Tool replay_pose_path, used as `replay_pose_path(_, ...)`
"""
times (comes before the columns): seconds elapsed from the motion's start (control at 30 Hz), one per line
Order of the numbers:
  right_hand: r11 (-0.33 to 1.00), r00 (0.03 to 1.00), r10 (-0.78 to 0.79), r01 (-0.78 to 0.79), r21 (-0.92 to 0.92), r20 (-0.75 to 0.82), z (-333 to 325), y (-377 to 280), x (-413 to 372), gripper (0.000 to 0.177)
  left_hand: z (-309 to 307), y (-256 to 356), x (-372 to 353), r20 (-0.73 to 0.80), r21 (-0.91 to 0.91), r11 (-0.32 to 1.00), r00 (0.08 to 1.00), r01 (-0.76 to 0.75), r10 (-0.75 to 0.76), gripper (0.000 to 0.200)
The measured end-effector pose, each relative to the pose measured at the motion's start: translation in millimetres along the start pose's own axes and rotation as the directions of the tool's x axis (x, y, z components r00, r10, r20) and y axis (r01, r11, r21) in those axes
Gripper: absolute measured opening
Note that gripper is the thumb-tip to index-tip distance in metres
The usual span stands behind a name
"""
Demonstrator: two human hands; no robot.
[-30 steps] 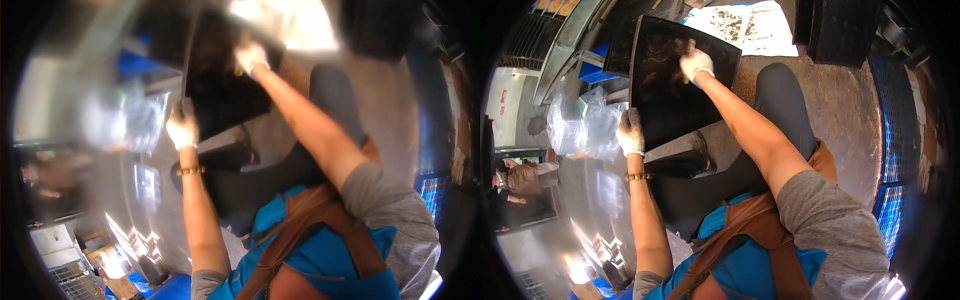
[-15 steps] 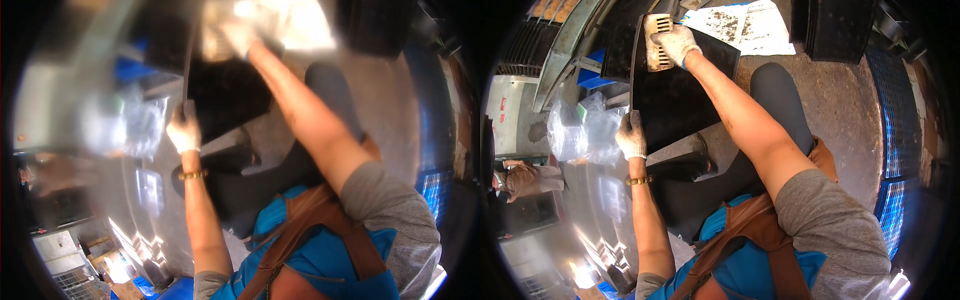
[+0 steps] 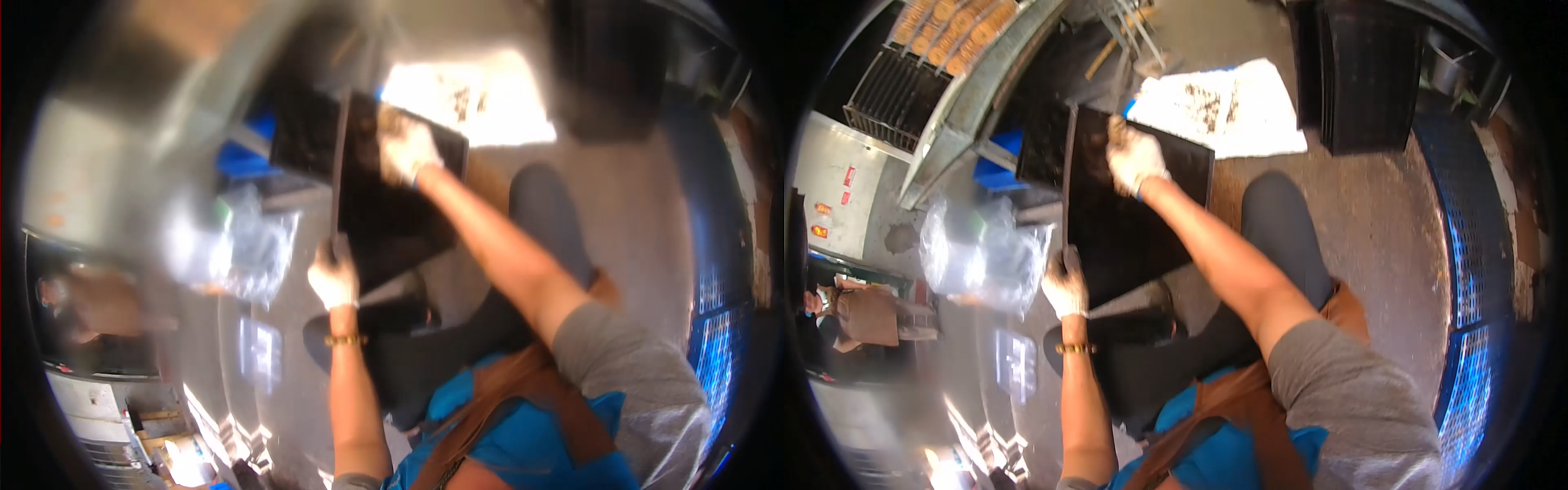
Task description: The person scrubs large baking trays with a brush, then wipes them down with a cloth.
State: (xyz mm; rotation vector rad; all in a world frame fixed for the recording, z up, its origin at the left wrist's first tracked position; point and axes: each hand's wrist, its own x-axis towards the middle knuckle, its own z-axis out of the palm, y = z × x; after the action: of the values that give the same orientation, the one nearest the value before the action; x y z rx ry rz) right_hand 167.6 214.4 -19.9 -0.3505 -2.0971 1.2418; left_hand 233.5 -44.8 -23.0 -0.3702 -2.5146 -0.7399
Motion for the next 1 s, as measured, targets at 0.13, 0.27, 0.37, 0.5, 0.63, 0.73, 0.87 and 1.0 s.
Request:
replay_pose_path(0.13,0.998,0.997,-0.019,0.024,0.064,-0.073,28,-42,5,0.027,4,-18,5,-0.026,-0.009,1.000,0.999,-0.024,0.024,0.028)
replay_pose_path(0.27,0.990,0.998,0.027,-0.036,-0.139,-0.064,9,-15,-3,0.036,10,-14,10,-0.004,0.007,0.997,0.997,-0.080,0.080,0.029)
replay_pose_path(0.37,0.930,0.930,0.367,-0.367,-0.007,-0.033,19,62,0,0.034,9,3,13,-0.002,-0.014,0.998,0.998,-0.064,0.063,0.029)
replay_pose_path(0.5,0.873,0.876,0.475,-0.482,-0.082,-0.090,23,99,-2,0.028,7,1,15,0.019,-0.042,0.997,0.998,-0.060,0.061,0.030)
replay_pose_path(0.63,0.905,0.957,0.289,-0.280,0.321,0.021,-1,38,-22,0.020,4,-6,24,0.162,0.156,0.983,0.979,0.099,-0.124,0.047)
replay_pose_path(0.73,0.913,0.973,0.177,-0.219,0.343,0.149,-3,-5,-31,0.029,-10,5,57,0.393,0.273,0.945,0.876,0.180,-0.281,0.048)
replay_pose_path(0.87,0.981,0.998,0.056,-0.055,0.184,0.001,79,-3,-29,0.032,40,13,119,0.325,0.004,0.984,0.931,0.176,-0.168,0.042)
replay_pose_path(1.0,0.993,0.986,-0.034,0.052,0.107,-0.162,74,-12,-26,0.031,49,45,120,0.132,0.134,0.991,0.990,0.024,-0.042,0.040)
